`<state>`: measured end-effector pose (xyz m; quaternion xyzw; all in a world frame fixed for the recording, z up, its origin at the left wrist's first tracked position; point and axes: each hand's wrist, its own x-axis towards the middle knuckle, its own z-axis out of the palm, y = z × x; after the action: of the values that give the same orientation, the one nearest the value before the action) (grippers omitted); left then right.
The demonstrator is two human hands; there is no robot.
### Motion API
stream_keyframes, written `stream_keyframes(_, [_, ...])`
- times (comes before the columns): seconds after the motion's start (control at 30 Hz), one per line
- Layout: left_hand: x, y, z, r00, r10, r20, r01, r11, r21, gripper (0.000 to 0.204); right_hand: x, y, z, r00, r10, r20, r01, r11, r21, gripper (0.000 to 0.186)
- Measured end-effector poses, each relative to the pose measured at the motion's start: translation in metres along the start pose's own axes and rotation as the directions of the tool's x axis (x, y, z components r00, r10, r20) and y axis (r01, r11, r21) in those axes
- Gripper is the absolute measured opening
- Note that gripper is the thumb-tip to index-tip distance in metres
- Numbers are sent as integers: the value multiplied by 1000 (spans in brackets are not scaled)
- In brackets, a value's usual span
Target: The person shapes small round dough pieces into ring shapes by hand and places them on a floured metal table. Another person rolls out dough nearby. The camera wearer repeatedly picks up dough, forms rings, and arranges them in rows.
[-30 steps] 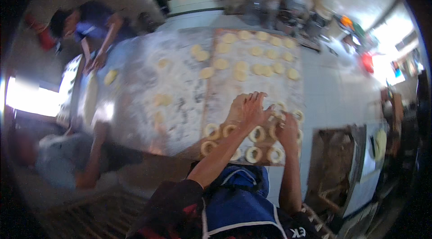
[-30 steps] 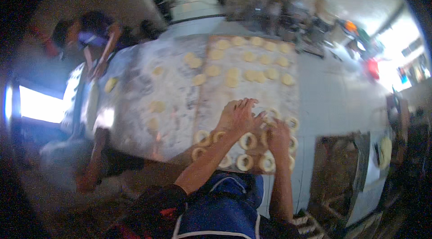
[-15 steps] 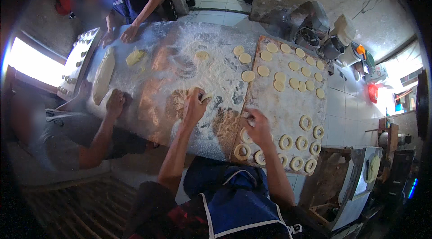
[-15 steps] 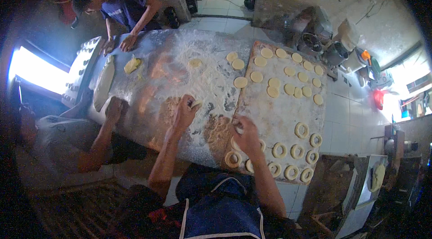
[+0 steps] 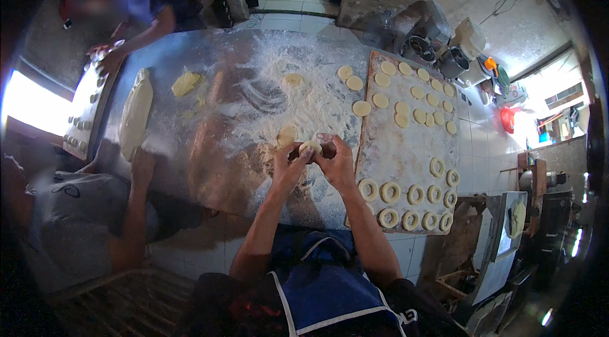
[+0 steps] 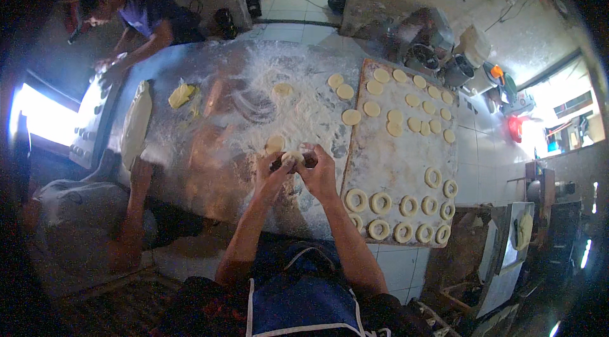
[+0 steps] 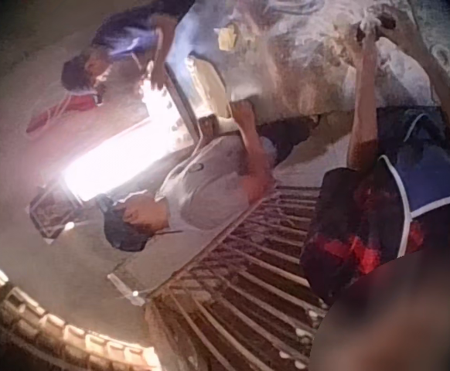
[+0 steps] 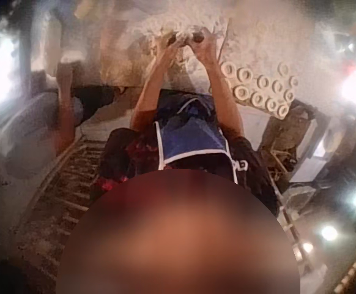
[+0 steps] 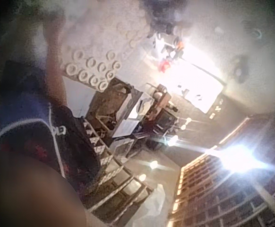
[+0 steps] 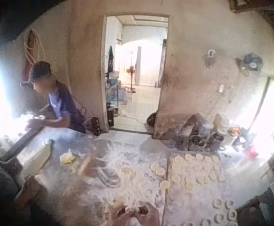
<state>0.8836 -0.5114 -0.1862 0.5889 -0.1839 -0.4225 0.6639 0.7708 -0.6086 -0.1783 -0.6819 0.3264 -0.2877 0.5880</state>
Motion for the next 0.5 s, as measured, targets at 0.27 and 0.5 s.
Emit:
stream_keyframes(0.27, [10,-1,-1,994,29,101,1,956,-293,34,-1,-27,-5,969,187,162,-214,961,173,59])
stream_keyframes(0.5, [1,2,3,900,119,418,-5,964,-264,53,2,-6,-19,918,344,196,-396,819,415,40])
